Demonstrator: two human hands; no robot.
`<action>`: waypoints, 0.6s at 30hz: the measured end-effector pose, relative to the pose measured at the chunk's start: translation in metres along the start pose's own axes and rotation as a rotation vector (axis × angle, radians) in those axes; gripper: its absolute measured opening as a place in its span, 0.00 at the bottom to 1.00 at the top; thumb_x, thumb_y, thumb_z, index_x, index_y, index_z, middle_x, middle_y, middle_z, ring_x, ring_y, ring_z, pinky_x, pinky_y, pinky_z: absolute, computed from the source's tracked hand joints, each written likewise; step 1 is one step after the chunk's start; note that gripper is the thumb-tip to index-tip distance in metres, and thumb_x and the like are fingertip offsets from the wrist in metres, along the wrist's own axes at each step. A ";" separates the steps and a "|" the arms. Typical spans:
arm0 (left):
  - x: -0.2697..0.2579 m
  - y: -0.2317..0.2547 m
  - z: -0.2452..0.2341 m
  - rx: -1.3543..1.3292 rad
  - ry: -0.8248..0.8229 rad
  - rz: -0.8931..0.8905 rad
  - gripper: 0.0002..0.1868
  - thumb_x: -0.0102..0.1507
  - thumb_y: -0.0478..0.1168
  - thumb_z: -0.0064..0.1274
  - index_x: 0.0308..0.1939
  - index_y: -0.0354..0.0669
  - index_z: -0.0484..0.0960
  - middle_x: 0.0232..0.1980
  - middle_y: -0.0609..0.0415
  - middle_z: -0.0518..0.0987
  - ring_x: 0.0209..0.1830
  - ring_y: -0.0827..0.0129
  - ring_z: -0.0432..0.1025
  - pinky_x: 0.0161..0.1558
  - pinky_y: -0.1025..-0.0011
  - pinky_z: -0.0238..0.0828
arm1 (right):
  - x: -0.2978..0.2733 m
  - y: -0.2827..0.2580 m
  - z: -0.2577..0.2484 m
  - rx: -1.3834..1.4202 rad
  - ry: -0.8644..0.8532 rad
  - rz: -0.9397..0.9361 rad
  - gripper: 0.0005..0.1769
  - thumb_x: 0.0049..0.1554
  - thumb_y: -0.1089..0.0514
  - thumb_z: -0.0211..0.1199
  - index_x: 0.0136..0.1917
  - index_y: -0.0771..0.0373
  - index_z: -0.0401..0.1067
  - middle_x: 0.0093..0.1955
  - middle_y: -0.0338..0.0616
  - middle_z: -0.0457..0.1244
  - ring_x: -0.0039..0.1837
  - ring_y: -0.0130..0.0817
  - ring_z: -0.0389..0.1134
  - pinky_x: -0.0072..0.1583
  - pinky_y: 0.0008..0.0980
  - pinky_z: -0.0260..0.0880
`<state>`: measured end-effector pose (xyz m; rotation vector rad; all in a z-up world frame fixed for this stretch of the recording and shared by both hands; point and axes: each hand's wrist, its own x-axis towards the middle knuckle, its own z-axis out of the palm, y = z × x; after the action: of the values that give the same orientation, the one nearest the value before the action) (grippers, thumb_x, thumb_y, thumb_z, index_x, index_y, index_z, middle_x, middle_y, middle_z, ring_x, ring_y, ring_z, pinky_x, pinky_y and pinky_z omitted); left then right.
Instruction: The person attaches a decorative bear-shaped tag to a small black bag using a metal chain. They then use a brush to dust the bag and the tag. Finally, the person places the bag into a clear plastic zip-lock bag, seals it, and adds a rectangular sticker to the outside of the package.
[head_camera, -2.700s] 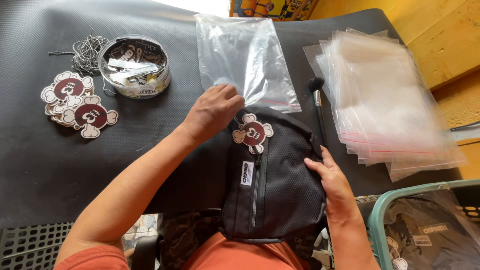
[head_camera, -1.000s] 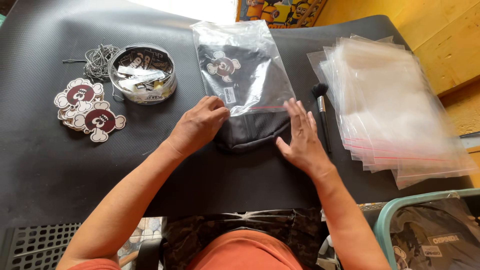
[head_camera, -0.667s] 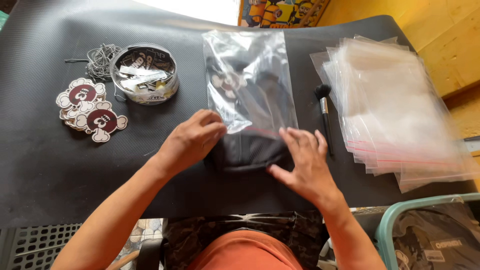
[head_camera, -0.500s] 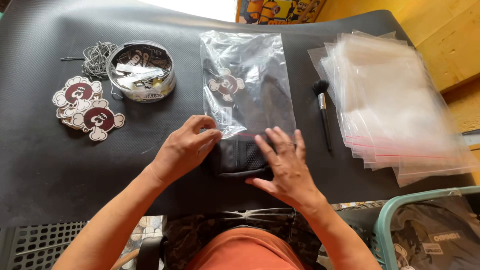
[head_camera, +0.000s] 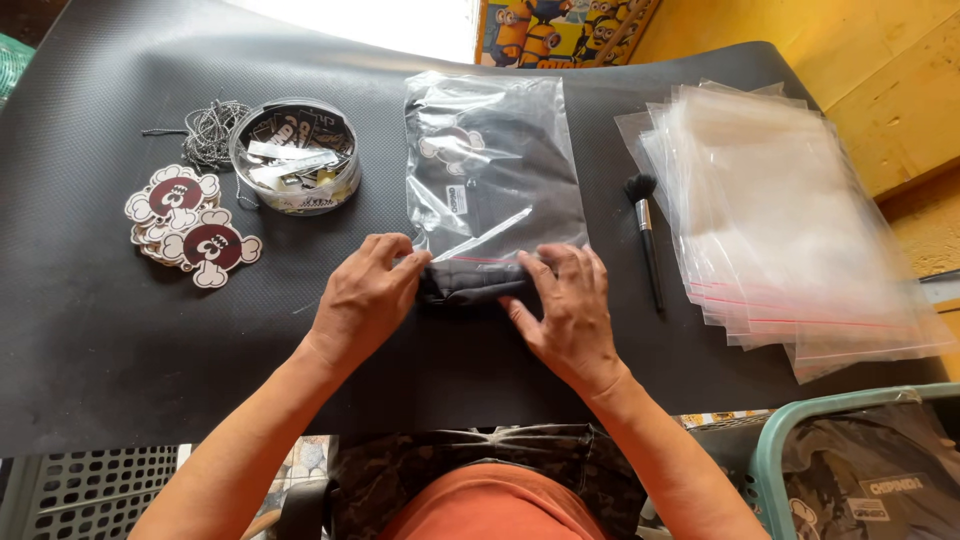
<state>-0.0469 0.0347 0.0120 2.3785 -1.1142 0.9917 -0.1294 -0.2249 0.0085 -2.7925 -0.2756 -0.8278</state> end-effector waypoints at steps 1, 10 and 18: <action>0.000 0.001 0.002 -0.047 0.010 -0.006 0.05 0.64 0.35 0.57 0.43 0.49 0.82 0.37 0.57 0.72 0.38 0.66 0.73 0.32 0.73 0.72 | 0.003 -0.007 -0.002 0.039 0.006 -0.062 0.37 0.50 0.38 0.73 0.67 0.54 0.71 0.64 0.43 0.62 0.70 0.44 0.62 0.77 0.55 0.49; 0.004 0.001 0.009 -0.112 0.014 -0.126 0.07 0.67 0.39 0.54 0.48 0.42 0.79 0.38 0.52 0.73 0.41 0.61 0.75 0.36 0.68 0.78 | 0.020 -0.022 0.019 0.005 0.008 -0.438 0.35 0.45 0.34 0.75 0.59 0.53 0.72 0.59 0.45 0.58 0.65 0.46 0.62 0.73 0.57 0.53; -0.013 -0.012 0.026 -0.298 0.001 -0.299 0.07 0.67 0.39 0.56 0.38 0.45 0.74 0.38 0.53 0.75 0.37 0.55 0.78 0.37 0.62 0.78 | 0.022 -0.031 0.027 -0.040 0.204 -0.586 0.12 0.65 0.54 0.52 0.52 0.55 0.77 0.39 0.43 0.60 0.42 0.41 0.64 0.46 0.38 0.64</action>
<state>-0.0320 0.0351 -0.0153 2.2150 -0.8080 0.6740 -0.1053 -0.1857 0.0031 -2.6513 -1.0798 -1.2340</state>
